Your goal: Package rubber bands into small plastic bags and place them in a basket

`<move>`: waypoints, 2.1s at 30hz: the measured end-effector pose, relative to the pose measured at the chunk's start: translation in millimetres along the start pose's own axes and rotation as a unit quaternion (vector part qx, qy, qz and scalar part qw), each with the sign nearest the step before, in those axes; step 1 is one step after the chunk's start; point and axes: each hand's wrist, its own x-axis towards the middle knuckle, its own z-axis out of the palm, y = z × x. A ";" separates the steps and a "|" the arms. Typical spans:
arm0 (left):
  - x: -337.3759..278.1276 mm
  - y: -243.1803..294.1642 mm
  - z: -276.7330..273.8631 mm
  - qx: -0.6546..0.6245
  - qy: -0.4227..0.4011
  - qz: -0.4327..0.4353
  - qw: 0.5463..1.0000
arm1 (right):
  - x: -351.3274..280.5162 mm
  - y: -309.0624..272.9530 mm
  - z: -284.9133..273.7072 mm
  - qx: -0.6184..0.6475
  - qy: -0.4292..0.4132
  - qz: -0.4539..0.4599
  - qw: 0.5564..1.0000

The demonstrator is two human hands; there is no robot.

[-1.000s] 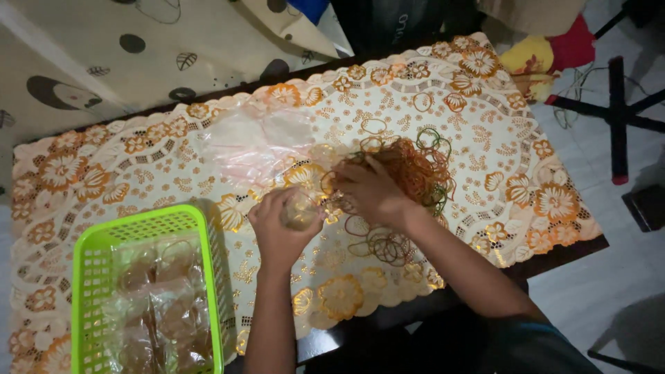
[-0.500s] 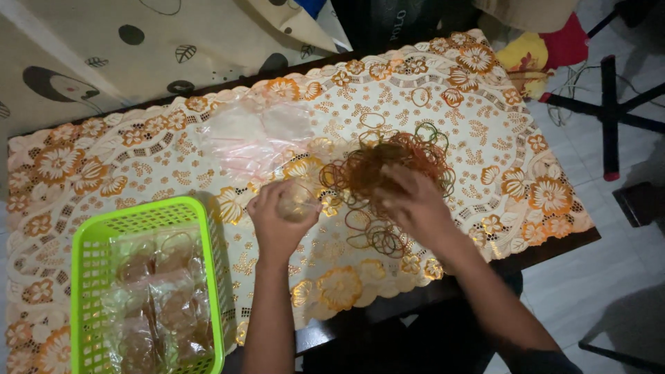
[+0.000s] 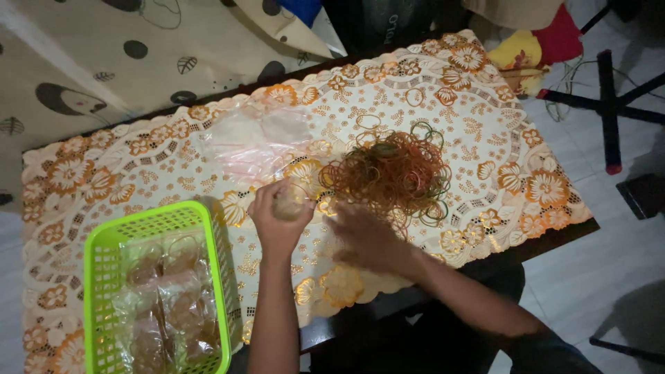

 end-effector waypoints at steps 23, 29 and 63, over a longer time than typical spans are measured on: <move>-22.8 27.2 14.8 0.006 -0.140 0.020 0.990 | -21.1 32.8 -116.6 0.181 0.102 0.447 0.870; -20.5 33.9 13.9 0.033 -0.132 0.040 0.990 | -6.7 24.4 -99.9 0.202 0.057 0.388 0.897; -18.4 33.2 12.1 0.021 -0.120 0.050 0.991 | 13.4 25.2 -147.8 0.272 0.100 0.405 0.867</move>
